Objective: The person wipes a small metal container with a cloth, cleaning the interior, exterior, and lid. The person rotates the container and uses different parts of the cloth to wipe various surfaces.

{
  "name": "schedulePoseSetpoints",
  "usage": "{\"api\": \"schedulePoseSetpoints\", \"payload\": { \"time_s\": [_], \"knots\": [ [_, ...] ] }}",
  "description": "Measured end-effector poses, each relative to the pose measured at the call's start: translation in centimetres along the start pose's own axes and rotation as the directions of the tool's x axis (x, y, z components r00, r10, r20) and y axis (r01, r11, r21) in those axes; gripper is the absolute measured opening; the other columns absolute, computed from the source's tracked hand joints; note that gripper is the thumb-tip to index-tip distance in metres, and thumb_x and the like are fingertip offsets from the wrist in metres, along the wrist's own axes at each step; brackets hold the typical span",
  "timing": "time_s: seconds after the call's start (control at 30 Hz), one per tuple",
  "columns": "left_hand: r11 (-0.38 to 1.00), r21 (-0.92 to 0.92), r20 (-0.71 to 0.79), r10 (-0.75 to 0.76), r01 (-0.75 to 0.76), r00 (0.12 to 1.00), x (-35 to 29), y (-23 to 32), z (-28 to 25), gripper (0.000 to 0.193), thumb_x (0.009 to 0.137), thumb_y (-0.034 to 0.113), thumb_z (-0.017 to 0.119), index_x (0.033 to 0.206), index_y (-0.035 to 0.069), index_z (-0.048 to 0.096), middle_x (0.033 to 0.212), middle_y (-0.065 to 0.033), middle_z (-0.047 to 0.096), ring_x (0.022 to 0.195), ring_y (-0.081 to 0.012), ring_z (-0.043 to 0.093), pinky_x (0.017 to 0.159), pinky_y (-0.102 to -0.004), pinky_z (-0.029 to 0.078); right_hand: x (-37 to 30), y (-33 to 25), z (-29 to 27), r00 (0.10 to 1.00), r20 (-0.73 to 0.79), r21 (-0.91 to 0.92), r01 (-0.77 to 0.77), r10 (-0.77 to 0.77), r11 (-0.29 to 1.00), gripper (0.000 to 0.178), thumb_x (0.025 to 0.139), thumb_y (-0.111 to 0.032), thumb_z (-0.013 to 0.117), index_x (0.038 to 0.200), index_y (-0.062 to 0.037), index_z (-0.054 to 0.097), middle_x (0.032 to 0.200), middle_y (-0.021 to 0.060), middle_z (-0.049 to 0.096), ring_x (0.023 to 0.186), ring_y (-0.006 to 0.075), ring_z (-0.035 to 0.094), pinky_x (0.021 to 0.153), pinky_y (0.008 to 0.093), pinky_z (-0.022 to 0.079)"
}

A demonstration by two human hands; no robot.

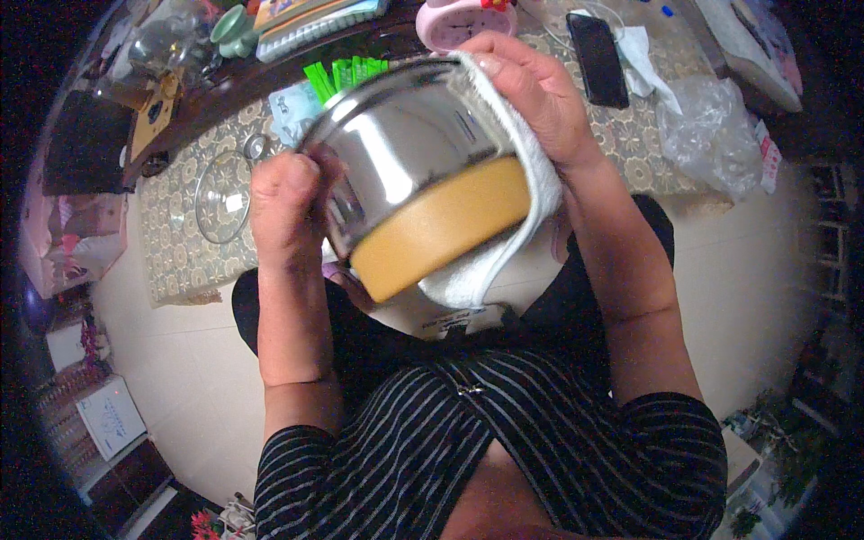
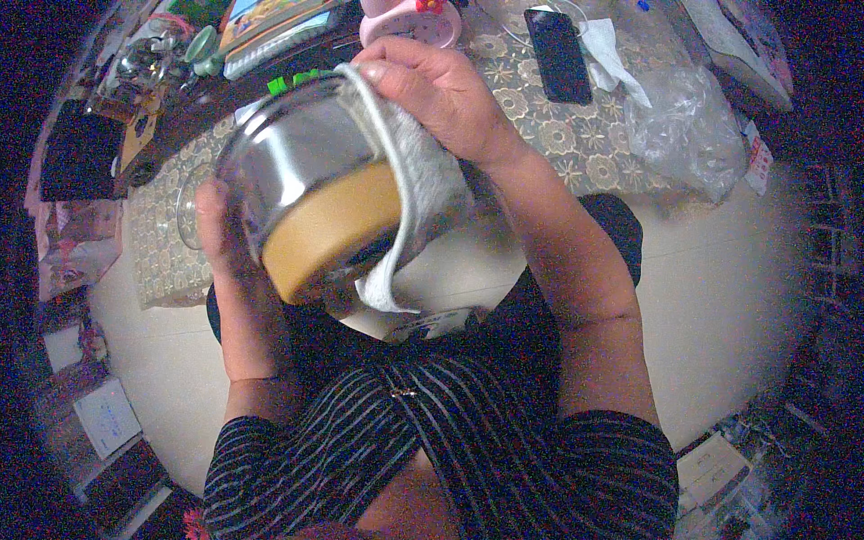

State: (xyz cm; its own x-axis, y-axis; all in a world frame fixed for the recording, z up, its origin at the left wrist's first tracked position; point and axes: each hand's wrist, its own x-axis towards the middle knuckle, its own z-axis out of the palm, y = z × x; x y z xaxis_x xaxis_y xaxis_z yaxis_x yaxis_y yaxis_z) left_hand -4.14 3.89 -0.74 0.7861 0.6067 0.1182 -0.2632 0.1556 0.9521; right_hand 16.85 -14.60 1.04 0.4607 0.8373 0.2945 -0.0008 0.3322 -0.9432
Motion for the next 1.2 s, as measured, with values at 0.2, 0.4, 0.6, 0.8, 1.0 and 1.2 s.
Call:
{"api": "schedulePoseSetpoints", "payload": {
  "time_s": [0.2,0.4,0.6,0.8,1.0,1.2],
  "knots": [
    [0.982,-0.179,-0.068,0.052,-0.063,0.996,0.5,-0.1,-1.3,0.027,0.088,0.030,0.069,0.093,0.004,0.064,0.096,-0.0073,0.067,0.083,-0.0158,0.062,0.075,-0.0270,0.048,0.6,2.1,-0.9,0.994,0.031,0.162,0.100,-0.106,0.982,0.025,0.101,-0.021,0.053,0.118,-0.0039,0.060,0.103,-0.0028,0.062,0.095,0.0051,0.056,0.085,0.0217,0.046],
    [0.962,0.218,0.379,-0.238,0.164,0.894,0.3,1.7,0.6,0.036,0.083,0.031,0.071,0.094,-0.004,0.072,0.082,-0.0040,0.068,0.074,-0.0114,0.061,0.068,-0.0273,0.048,0.7,1.2,-1.4,0.979,0.198,0.135,0.015,-0.042,0.991,0.017,0.101,-0.018,0.053,0.106,-0.0047,0.061,0.093,-0.0049,0.060,0.088,0.0027,0.055,0.078,0.0199,0.045],
    [0.952,0.286,0.431,-0.232,0.111,0.872,0.2,2.4,2.7,0.031,0.091,0.031,0.067,0.094,0.000,0.068,0.080,0.0011,0.062,0.075,-0.0084,0.056,0.068,-0.0258,0.046,0.7,-0.1,-0.4,0.990,0.138,0.038,0.019,-0.024,0.999,0.015,0.097,-0.018,0.061,0.103,-0.0056,0.063,0.093,-0.0032,0.062,0.088,0.0049,0.057,0.078,0.0235,0.047],
    [0.950,0.307,0.273,-0.146,0.058,0.951,0.0,2.7,3.6,0.031,0.093,0.029,0.065,0.102,-0.001,0.068,0.085,-0.0001,0.064,0.077,-0.0083,0.058,0.070,-0.0254,0.048,0.9,0.2,1.3,0.974,-0.156,-0.392,0.094,-0.166,0.915,0.017,0.095,-0.015,0.064,0.108,-0.0046,0.059,0.101,0.0000,0.061,0.099,0.0083,0.057,0.088,0.0259,0.047],
    [0.949,0.308,0.245,-0.144,0.063,0.959,0.1,2.7,3.9,0.031,0.095,0.029,0.063,0.102,-0.001,0.068,0.078,-0.0004,0.062,0.068,-0.0085,0.058,0.063,-0.0261,0.053,0.6,0.1,2.6,0.957,-0.243,-0.412,0.049,-0.161,0.910,0.025,0.085,-0.022,0.073,0.099,-0.0048,0.062,0.097,0.0103,0.064,0.090,0.0232,0.064,0.083,0.0365,0.051],
    [0.912,0.404,0.108,-0.126,0.072,0.986,0.5,1.7,4.0,0.033,0.097,0.033,0.060,0.099,0.002,0.069,0.078,0.0016,0.061,0.066,-0.0054,0.053,0.060,-0.0217,0.045,-1.2,-1.1,5.6,0.883,0.011,-0.832,0.269,-0.470,0.486,0.023,0.080,-0.012,0.071,0.102,-0.0078,0.064,0.105,0.0096,0.059,0.099,0.0276,0.058,0.088,0.0376,0.045]
  ]
}}
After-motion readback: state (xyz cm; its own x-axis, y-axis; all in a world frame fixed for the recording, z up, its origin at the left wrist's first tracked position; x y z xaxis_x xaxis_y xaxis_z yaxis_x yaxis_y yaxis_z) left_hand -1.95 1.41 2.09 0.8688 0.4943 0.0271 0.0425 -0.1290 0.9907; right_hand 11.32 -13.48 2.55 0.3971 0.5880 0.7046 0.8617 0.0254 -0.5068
